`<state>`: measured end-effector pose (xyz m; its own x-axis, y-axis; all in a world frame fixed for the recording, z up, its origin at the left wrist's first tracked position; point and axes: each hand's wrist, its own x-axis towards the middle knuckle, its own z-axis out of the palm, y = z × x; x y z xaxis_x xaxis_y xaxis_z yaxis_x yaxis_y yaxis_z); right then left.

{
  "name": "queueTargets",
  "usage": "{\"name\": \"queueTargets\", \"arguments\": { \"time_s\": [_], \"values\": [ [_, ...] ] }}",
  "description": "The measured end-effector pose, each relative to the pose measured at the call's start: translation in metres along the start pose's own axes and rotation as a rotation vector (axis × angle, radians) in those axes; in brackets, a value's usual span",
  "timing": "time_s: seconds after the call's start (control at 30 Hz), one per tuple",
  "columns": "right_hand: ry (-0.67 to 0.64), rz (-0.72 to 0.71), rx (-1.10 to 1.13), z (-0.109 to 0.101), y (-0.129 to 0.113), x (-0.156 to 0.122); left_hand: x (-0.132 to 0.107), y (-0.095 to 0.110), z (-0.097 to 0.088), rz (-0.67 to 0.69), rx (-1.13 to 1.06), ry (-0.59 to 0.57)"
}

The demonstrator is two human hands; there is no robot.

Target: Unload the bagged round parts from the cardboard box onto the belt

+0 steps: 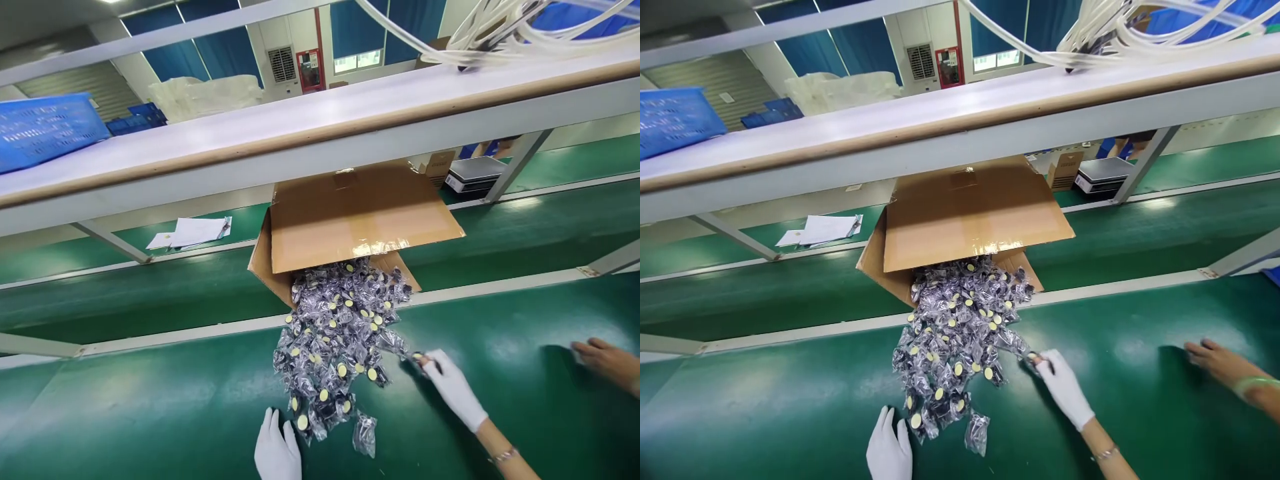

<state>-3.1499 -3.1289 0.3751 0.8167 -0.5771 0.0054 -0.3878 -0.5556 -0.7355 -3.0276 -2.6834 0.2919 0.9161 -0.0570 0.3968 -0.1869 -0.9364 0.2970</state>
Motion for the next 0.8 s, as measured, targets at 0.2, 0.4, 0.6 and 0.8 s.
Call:
{"name": "queueTargets", "arguments": {
  "time_s": [0.2,0.4,0.6,0.8],
  "values": [
    [0.276,0.123,-0.588,-0.122,0.043,0.017,0.002,0.0,0.002,0.04,0.022,0.015],
    [-0.007,-0.33,-0.514,0.015,-0.031,0.034,-0.001,-0.005,0.005,0.045,0.022,0.015],
    [0.057,0.052,-0.139,0.07,-0.041,0.031,-0.002,-0.006,0.005,0.022,0.002,0.007],
    [0.061,0.364,0.38,-0.026,-0.019,0.015,0.003,0.004,-0.005,0.02,0.001,-0.039]
  ]
}}
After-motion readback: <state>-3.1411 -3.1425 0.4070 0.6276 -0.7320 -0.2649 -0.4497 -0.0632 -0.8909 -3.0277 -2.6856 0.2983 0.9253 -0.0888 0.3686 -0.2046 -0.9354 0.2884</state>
